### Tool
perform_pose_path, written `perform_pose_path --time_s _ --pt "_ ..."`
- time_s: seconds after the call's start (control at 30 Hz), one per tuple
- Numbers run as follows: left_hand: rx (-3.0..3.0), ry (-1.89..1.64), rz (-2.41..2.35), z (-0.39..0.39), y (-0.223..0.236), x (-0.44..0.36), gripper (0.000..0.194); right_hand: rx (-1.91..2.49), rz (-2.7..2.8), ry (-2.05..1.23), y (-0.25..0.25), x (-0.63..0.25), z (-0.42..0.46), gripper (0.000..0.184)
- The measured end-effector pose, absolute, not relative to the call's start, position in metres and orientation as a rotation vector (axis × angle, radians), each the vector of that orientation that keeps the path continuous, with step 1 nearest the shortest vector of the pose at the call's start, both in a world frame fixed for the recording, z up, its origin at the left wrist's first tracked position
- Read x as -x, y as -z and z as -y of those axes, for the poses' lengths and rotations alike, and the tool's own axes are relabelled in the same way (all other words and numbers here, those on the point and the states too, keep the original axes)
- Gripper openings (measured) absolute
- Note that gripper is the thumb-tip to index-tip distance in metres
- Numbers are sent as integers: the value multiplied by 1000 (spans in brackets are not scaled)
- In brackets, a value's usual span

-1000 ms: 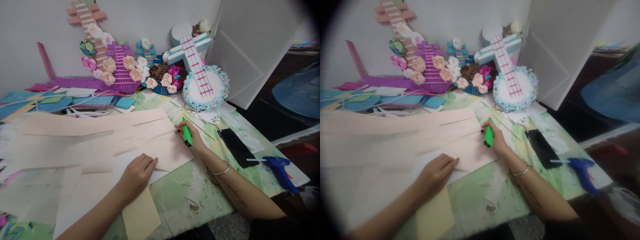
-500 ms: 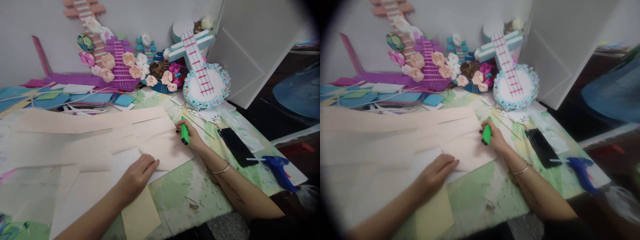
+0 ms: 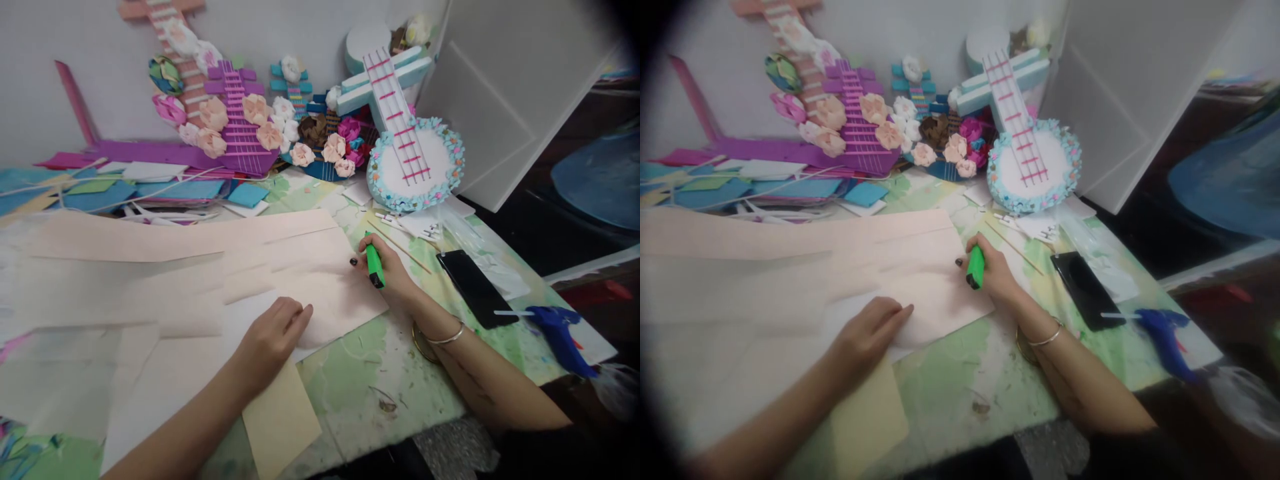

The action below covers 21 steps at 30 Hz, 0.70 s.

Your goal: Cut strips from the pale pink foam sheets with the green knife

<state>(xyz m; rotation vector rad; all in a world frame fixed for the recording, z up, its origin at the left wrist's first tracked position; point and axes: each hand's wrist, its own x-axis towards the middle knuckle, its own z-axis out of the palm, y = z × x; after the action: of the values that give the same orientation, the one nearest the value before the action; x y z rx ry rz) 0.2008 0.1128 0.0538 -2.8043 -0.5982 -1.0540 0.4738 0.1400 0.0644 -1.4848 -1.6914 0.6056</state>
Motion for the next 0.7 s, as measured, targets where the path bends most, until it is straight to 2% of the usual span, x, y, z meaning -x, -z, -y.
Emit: perform_pose_path --time_s 0.17,0.33,0.5,0.7 --pt "2853 1062 447 -109 -59 -206 14 1543 1913 -522 -73 -470 -134 29" --pt "2830 1067 379 -105 -63 -207 17 1498 1930 -472 -70 -469 -134 20" --pt "2838 1052 372 -105 -63 -206 19 1452 1923 -261 -66 -466 -132 10" --pt "2881 1033 385 -106 -60 -207 18 1462 1822 -161 -70 -458 -125 12"
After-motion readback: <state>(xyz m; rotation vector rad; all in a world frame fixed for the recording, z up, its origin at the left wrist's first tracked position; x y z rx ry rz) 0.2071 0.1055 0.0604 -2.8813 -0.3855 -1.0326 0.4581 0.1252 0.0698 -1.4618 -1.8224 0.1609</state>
